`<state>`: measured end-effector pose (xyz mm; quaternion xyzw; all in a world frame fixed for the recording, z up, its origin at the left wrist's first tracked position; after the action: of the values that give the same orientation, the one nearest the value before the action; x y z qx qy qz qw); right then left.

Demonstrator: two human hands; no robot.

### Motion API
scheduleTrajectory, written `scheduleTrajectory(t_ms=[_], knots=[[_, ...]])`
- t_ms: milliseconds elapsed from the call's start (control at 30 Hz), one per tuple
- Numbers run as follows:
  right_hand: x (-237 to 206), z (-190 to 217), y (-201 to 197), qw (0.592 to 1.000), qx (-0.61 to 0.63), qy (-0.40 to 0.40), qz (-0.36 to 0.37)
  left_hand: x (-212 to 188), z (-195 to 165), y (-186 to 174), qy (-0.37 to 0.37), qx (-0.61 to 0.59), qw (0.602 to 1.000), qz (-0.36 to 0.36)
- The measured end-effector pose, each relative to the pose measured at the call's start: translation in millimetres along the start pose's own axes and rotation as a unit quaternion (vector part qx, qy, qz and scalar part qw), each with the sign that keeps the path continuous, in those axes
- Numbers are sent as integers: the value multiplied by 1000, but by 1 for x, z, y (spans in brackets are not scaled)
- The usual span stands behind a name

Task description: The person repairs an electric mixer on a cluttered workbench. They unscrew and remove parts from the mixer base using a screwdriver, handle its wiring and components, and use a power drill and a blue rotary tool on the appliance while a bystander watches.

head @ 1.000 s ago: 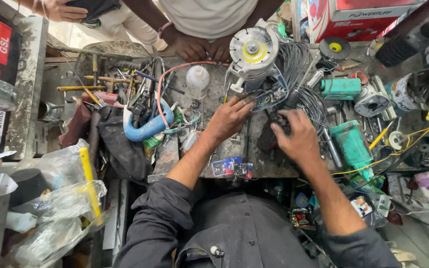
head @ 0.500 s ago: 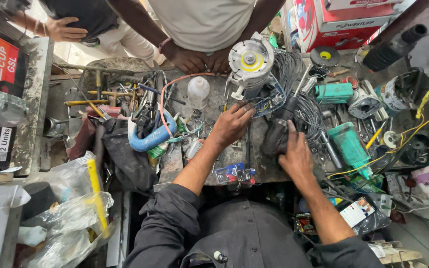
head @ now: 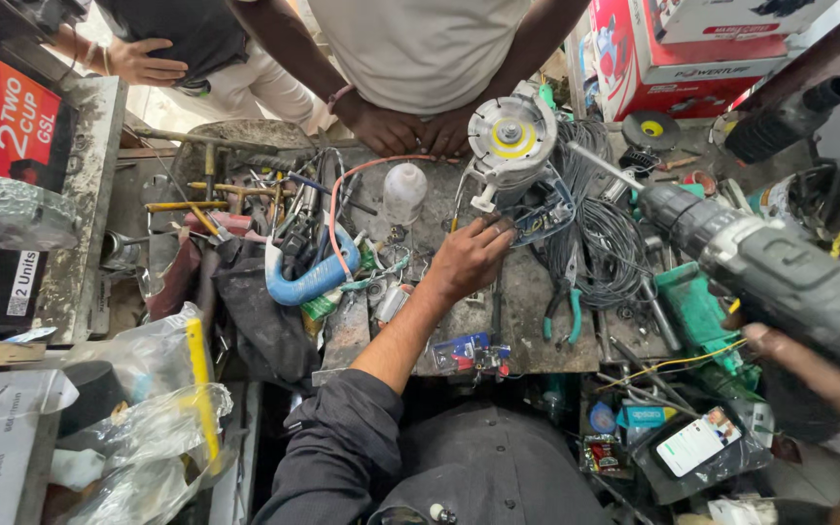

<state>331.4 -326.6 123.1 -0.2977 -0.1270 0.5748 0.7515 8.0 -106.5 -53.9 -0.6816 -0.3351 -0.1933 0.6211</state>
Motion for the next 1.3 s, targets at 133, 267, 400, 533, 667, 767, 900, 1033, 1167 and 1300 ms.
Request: scheduleTrajectory(t_ms=[133,267,400,533,667,767,900,1033,1167,1300], knots=[[40,21,-28,986,-151,25,70,3,2,1,19,14,999,-26],[83,23,-44,956,-260,47,128,5,6,3,11,2,1000,-8],[118,19,-51,931,-317,61,170,5,10,4,18,7,1000,-24],[141,13,-57,918,-340,67,194,6,13,7,15,11,1000,-12],[155,12,-59,909,-353,73,209,6,15,8,20,14,1000,-16],[159,20,-57,899,-374,73,213,6,16,9,21,17,999,-24],[158,40,-48,889,-401,59,213,7,17,8,14,18,1000,-19],[153,59,-40,906,-336,98,240,5,19,6,18,19,999,-26],[153,62,-37,903,-346,102,236,4,20,6,13,13,1000,-16],[157,49,-39,903,-340,105,238,4,20,6,12,13,1000,-12]])
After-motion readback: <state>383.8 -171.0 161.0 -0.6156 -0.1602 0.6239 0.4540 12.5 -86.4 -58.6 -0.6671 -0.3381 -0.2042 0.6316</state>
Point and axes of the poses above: each hand's wrist, its own x-axis towards the middle knuckle, its own y-axis out of the palm, z = x × y, the point moved 1 cm from there along x, towards the middle knuckle, and after that the axes turned 15 degrees about y, right-handed, at the moved point
